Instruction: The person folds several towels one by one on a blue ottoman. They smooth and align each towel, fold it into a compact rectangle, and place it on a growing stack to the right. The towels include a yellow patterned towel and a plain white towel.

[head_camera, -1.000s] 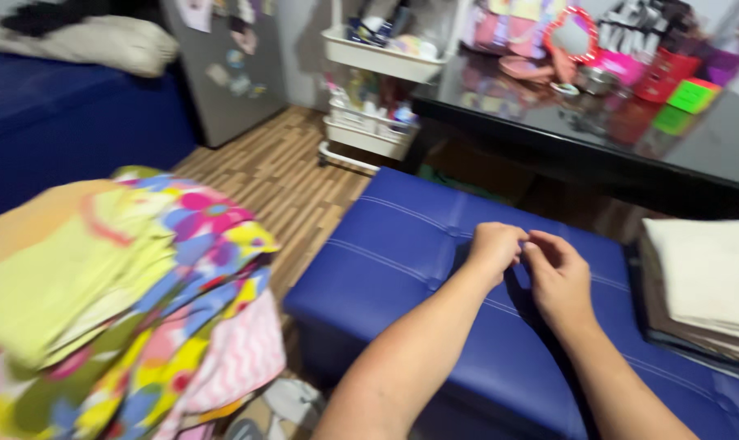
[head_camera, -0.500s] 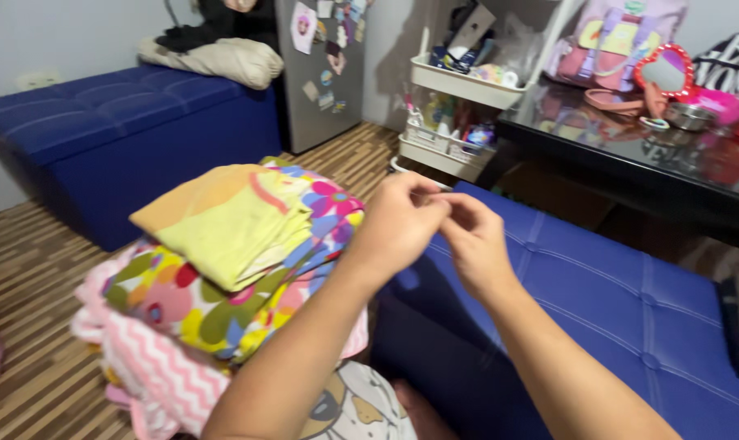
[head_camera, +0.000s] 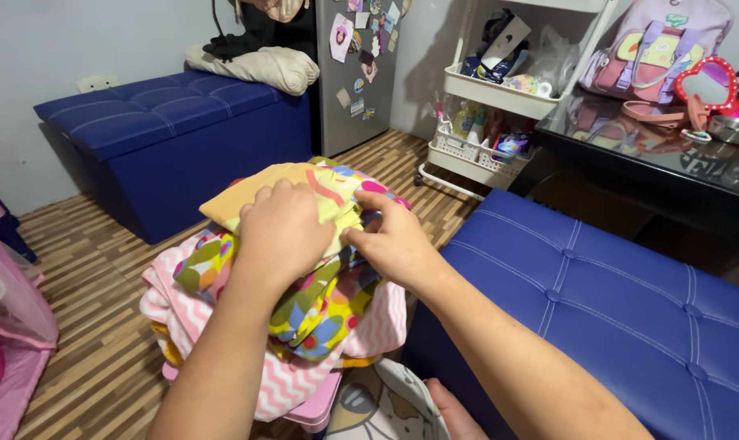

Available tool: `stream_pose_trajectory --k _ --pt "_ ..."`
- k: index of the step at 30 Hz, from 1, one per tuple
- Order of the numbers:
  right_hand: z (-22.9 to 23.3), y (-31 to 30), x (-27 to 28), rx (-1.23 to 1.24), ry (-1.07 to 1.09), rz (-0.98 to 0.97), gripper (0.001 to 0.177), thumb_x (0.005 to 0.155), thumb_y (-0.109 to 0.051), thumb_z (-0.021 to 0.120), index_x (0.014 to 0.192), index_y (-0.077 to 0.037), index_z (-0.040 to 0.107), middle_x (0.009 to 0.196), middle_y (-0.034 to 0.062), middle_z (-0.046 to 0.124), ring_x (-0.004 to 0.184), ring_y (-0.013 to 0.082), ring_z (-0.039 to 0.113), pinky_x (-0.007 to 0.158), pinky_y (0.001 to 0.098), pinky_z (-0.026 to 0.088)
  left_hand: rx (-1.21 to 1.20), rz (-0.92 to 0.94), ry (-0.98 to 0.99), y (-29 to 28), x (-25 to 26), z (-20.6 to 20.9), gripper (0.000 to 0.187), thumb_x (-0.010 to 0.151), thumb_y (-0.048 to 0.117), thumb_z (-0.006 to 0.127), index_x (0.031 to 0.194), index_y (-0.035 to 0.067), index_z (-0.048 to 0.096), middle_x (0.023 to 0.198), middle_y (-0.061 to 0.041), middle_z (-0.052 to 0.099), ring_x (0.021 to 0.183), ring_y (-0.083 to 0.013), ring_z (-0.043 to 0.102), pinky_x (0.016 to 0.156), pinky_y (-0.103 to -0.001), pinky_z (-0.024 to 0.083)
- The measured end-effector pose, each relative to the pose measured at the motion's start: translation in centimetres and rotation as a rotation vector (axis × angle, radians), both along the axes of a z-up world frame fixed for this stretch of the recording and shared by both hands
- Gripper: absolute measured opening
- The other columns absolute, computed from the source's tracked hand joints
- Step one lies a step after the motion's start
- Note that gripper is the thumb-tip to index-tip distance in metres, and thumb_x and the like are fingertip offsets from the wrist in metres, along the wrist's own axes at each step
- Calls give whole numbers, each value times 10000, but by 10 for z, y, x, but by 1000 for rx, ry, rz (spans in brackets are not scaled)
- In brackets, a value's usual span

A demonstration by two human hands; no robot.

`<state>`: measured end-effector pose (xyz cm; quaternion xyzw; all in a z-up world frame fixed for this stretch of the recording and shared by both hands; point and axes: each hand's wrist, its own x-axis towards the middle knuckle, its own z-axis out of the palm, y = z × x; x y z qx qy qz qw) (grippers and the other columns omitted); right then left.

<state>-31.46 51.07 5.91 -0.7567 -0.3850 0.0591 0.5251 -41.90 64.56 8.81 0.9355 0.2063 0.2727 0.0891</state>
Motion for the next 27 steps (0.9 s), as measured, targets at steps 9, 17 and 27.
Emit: stream_pose_trajectory --k 9,17,27 --pt "-20 8 11 219 439 103 591 841 -25 728 1398 -45 532 1041 149 646 611 175 645 453 305 471 -256 -209 -618 6 3 -5 184 947 121 620 1066 -6 681 992 -253 678 965 -447 646 848 -504 493" --pt "-10 -33 9 570 633 259 489 881 -45 642 1352 -95 523 1139 27 671 947 155 681 671 381 621 -132 -633 -912 -75 12 20 50 1090 -3 680 1120 3 640 1032 -135 668 982 -273 666 887 -336 516" --pt "-18 -182 37 893 642 63 538 878 46 628 1365 -141 497 1199 97 641 1033 250 692 805 417 616 -884 -1180 -822 -205 78 4 50 1073 -6 660 1107 22 637 985 34 612 901 -42 541 830 -216 478"
